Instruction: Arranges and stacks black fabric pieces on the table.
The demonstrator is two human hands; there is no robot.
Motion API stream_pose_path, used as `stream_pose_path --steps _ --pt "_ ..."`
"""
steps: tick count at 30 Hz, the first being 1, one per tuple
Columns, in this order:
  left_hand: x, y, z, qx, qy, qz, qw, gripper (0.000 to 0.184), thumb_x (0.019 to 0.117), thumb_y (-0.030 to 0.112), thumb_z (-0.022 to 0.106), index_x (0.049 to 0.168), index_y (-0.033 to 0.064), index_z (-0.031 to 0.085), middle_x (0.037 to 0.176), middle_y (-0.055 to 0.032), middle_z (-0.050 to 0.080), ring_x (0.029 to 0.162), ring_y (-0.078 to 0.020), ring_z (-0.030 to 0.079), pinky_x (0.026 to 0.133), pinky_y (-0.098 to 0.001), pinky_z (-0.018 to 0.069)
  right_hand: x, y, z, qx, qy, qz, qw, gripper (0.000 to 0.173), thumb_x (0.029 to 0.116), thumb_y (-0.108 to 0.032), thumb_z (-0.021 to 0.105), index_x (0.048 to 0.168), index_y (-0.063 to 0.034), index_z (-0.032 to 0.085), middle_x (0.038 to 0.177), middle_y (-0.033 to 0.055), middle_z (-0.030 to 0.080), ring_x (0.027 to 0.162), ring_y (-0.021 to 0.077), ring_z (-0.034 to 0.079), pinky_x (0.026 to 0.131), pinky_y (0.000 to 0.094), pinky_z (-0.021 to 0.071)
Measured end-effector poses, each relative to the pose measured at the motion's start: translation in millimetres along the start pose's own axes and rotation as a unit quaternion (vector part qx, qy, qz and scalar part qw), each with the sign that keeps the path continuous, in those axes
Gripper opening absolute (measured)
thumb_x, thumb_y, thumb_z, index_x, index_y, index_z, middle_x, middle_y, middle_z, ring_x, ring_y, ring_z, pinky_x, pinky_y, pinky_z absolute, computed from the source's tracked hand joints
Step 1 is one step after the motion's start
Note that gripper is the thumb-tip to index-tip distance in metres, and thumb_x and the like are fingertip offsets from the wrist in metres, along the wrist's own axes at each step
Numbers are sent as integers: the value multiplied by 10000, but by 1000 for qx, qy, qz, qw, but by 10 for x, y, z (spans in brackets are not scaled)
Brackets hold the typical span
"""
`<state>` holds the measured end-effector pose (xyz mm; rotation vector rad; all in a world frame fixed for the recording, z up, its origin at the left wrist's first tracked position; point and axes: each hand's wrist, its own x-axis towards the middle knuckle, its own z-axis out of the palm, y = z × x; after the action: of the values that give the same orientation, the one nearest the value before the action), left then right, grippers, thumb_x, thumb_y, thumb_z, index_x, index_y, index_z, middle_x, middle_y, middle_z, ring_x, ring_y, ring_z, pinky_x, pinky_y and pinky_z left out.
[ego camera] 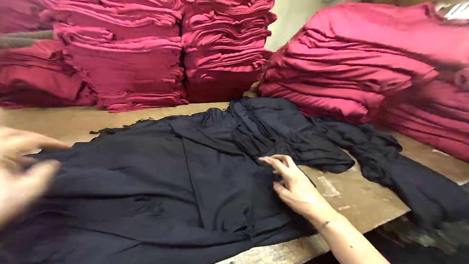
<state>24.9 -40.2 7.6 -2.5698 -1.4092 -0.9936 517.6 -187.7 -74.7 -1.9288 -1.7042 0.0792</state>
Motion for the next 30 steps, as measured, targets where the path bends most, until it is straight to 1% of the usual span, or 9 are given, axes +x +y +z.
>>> stream_pose_path --steps 2,5,10,13,18,21,24,27,30 --pt "-265 523 36 -47 -137 13 989 359 894 161 756 1198 -24 712 1340 -285 578 1238 -461 561 1001 -625 473 145 9 -38 -6 7 109 994 582 909 -23 690 1452 -198 577 1423 243 508 1010 389 672 813 600 569" --pt "-745 562 437 -80 -227 152 959 425 881 426 692 1244 209 717 1454 -181 536 1322 -406 523 992 -592 507 397 145 -10 -71 -29 200 977 627 912 -73 708 1482 -284 551 1413 329 475 1024 503 641 820 688 534" --pt "-1157 412 391 -136 -225 126 957 161 916 215 636 976 80 702 1043 -134 672 960 -299 670 797 -467 576 676 126 -29 -187 -80 145 968 119 900 -107 746 1005 -52 744 1053 242 686 1018 460 663 836 683 529" --pt "-1286 343 40 -219 -298 46 928 165 952 154 686 1016 2 694 955 -169 682 796 -270 682 710 -440 580 893 -261 -288 -259 -120 155 946 132 883 -114 740 930 7 718 952 275 701 958 502 678 775 716 520" --pt "-1432 345 8 -191 -161 7 968 266 937 171 677 1147 8 682 1137 -184 678 970 -282 679 798 -448 582 1223 -1939 -405 -182 -137 -48 972 193 913 -208 664 827 -35 663 842 191 654 800 392 666 664 624 522" --pt "-1310 510 270 -123 -110 46 985 441 900 272 632 1310 112 665 1392 -114 622 1293 -308 592 1021 -524 521 1105 -3107 -198 151 -166 -219 950 143 959 -134 671 1045 -25 708 874 92 722 664 172 705 579 371 608" --pt "-1254 597 542 -125 -125 32 984 553 810 197 733 1349 97 661 1351 -162 644 1276 -406 590 1018 -697 429 986 -3700 -223 222 -214 -343 888 571 949 -91 721 1469 11 507 1236 162 666 943 167 706 765 308 605" --pt "-1333 419 669 -94 -80 36 992 535 786 297 672 1308 181 687 1174 -69 705 1109 -354 658 873 -682 485 1034 -3315 -345 64 -135 -436 888 451 953 -171 706 1363 -16 602 1249 120 676 1111 165 663 959 353 547" --pt "-1386 281 615 -118 -65 31 990 487 777 318 662 1255 247 719 1027 -6 686 971 -283 651 778 -583 495 977 -2127 -304 12 -155 -300 941 310 1012 -202 629 1264 -26 668 1168 135 703 1072 210 676 963 431 546"
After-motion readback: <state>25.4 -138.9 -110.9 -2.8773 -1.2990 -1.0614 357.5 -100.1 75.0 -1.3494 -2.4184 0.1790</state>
